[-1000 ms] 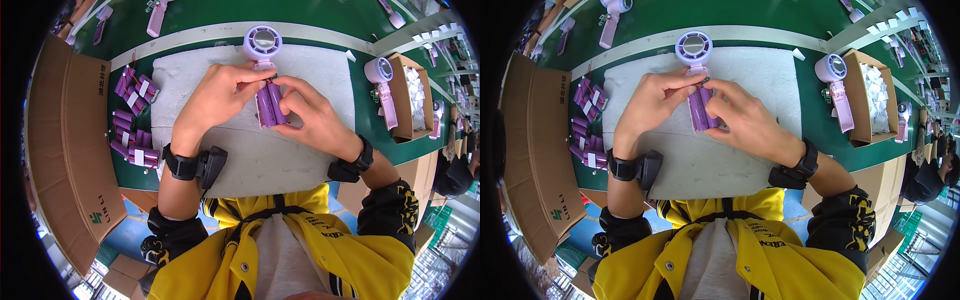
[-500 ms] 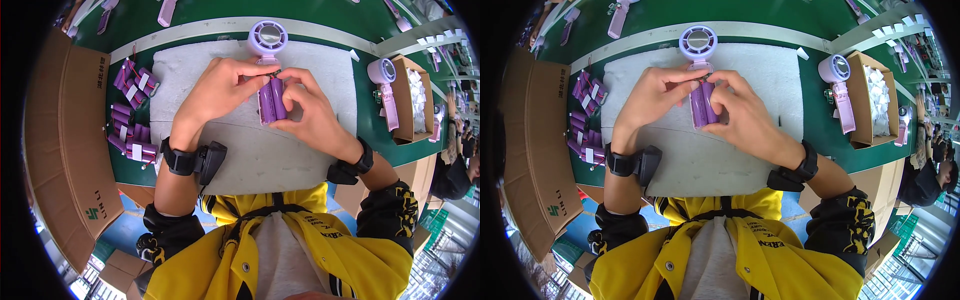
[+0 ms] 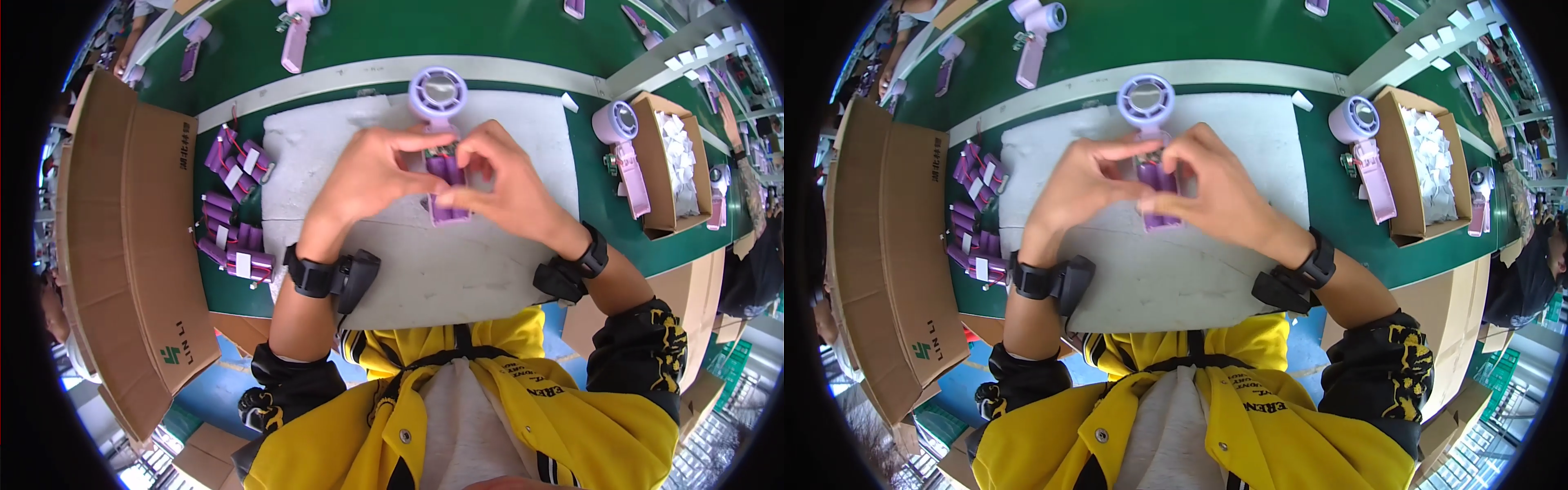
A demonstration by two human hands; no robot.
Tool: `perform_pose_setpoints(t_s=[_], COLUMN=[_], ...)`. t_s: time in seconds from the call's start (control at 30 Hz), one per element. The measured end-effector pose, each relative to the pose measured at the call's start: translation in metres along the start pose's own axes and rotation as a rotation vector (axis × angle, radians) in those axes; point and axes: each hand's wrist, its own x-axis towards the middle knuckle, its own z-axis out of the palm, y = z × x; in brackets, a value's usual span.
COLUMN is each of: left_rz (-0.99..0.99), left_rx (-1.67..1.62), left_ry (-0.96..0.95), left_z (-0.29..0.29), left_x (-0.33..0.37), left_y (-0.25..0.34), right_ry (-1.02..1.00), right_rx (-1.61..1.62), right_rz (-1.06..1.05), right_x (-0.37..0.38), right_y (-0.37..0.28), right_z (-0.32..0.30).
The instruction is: The person connects a battery to a circuit board by hand, places the battery into a handheld fan housing, and sets the assembly on a conveyor belt before repeating the process.
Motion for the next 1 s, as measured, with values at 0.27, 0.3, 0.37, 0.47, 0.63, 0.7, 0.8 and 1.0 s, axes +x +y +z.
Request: perform_pose_setpoints(t_s=[0.27, 0.3, 0.37, 0.47, 0.63, 0.7, 0.8, 1.0], left_rz=[0.124, 0.101, 0.058, 0.177, 0.195, 0.19, 0.177, 0.271], left_rx=[0.23, 0.253, 0.295, 0.301, 0.258, 0.256, 0.255, 0.181], left_ry=[0.05, 0.045, 0.033, 0.059, -0.025, -0.021, -0.033, 0.3], left_z=[0.024, 0.023, 0.023, 0.025, 0.023, 0.025, 0.028, 0.022], left_x=[0.001, 0.001, 0.003, 0.005, 0.007, 0.009, 0.009, 0.017], left_y=[0.005, 0.007, 0.009, 0.0, 0.003, 0.006, 0.006, -0.008], right_ry=[0.278, 0.276, 0.264, 0.11, -0.053, -0.085, -0.118, -0.037], right_rx=[0.003, 0.02, 0.031, -0.1, -0.27, -0.334, -0.411, -0.591], right_rz=[0.034, 0.047, 0.052, 0.027, -0.177, -0.206, -0.203, -0.177], right_x=[-0.003, -0.003, -0.004, -0.006, -0.011, -0.017, -0.027, -0.008], right_y=[0.003, 0.003, 0.002, -0.003, -0.005, -0.023, -0.031, -0.014], right_z=[0.008, 0.009, 0.005, -0.007, -0.024, -0.03, -0.028, -0.031])
